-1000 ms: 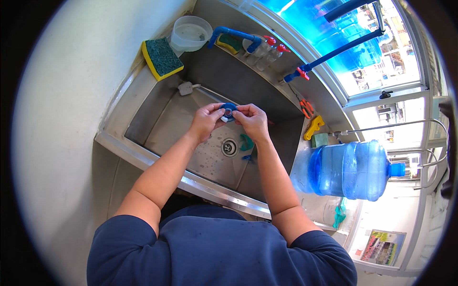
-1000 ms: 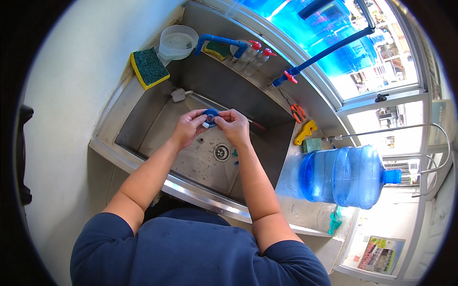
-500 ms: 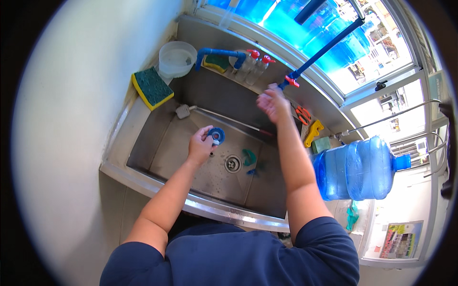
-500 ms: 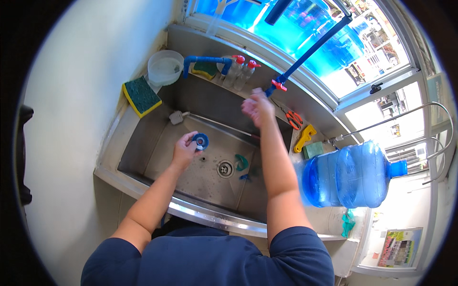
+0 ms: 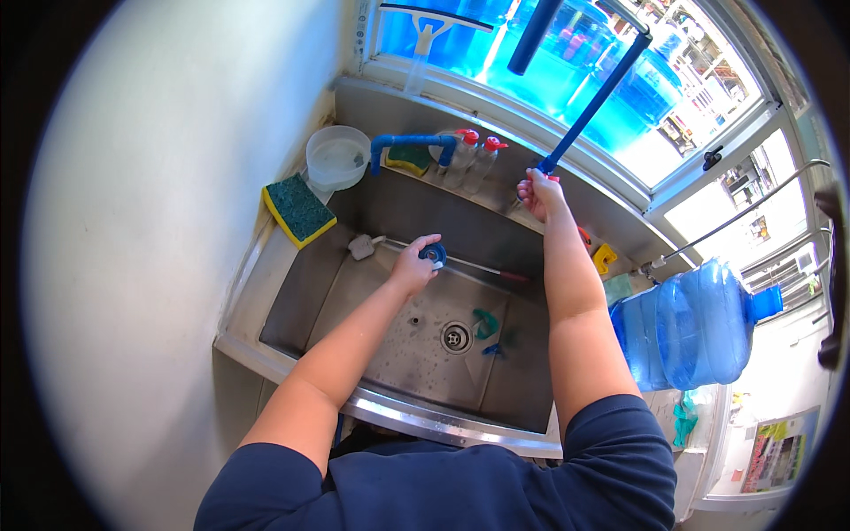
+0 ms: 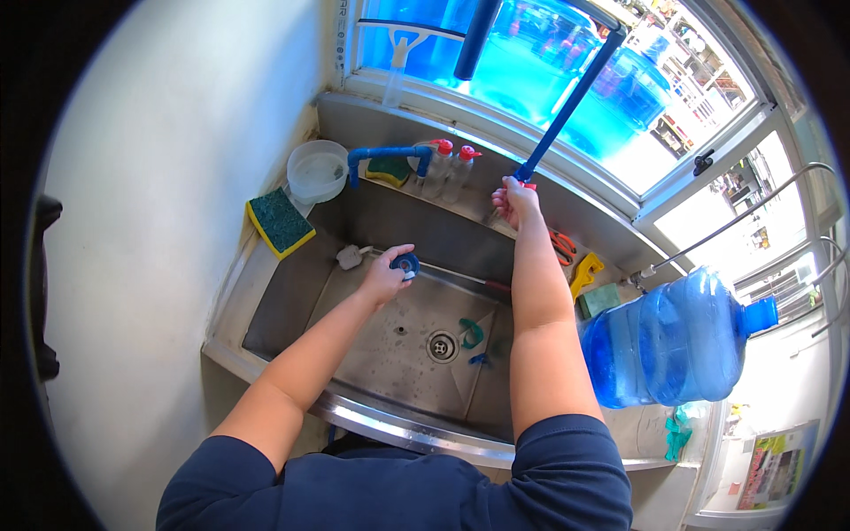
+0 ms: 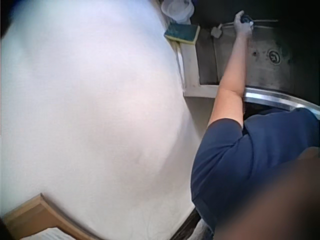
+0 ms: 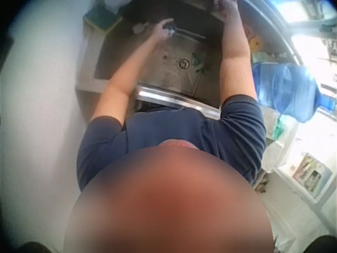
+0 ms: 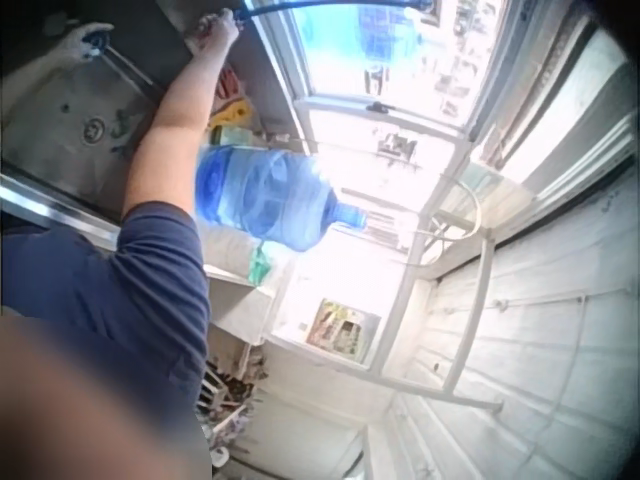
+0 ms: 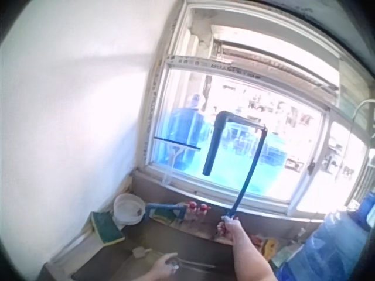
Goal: The person wraps a large blue water jug in a plastic bag, ties the bag, and places it on a stainless steel counter. They then clean the counter and sink area with a sponge and cloth, rinse the sponge, and wipe the surfaces dry.
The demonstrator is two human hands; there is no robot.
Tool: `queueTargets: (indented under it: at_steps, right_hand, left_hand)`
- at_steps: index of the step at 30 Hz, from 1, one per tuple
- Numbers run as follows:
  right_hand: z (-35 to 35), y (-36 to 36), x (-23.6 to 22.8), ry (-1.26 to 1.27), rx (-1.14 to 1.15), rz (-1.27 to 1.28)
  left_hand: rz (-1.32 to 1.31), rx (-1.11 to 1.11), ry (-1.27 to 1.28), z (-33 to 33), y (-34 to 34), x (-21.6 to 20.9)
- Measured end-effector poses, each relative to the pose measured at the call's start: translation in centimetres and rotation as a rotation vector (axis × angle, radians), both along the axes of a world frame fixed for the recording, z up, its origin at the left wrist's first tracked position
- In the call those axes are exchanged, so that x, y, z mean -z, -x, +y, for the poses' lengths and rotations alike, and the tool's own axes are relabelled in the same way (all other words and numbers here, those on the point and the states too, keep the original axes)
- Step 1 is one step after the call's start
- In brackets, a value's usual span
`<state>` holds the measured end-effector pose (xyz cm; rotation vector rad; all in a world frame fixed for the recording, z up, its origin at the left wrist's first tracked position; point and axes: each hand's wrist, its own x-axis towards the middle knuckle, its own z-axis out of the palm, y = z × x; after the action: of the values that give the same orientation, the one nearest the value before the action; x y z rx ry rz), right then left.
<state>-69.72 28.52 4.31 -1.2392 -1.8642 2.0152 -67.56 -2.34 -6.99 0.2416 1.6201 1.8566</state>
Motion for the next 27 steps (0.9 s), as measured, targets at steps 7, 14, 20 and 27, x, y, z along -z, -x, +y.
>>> queueTargets:
  at_steps: [7, 14, 20, 27]
  right_hand:
    - [-8.7, 0.2, 2.5, 0.015, -0.494, -0.088]
    - [-13.3, 0.0, 3.8, -0.761, -0.673, -0.197]
    - [-13.8, -0.3, 4.0, -0.930, -0.614, -0.226]
    - [-14.6, -0.4, 3.9, -0.914, -0.567, -0.179]
  left_hand:
    - [-0.347, -0.183, -0.039, 4.8, 2.9, 0.6]
    - [-0.500, -0.214, -0.174, 6.1, 5.4, 0.1]
    - [-0.509, -0.168, -0.165, 7.0, 6.0, 0.8]
    - [-0.600, -0.142, -0.368, 5.9, 6.7, 1.3]
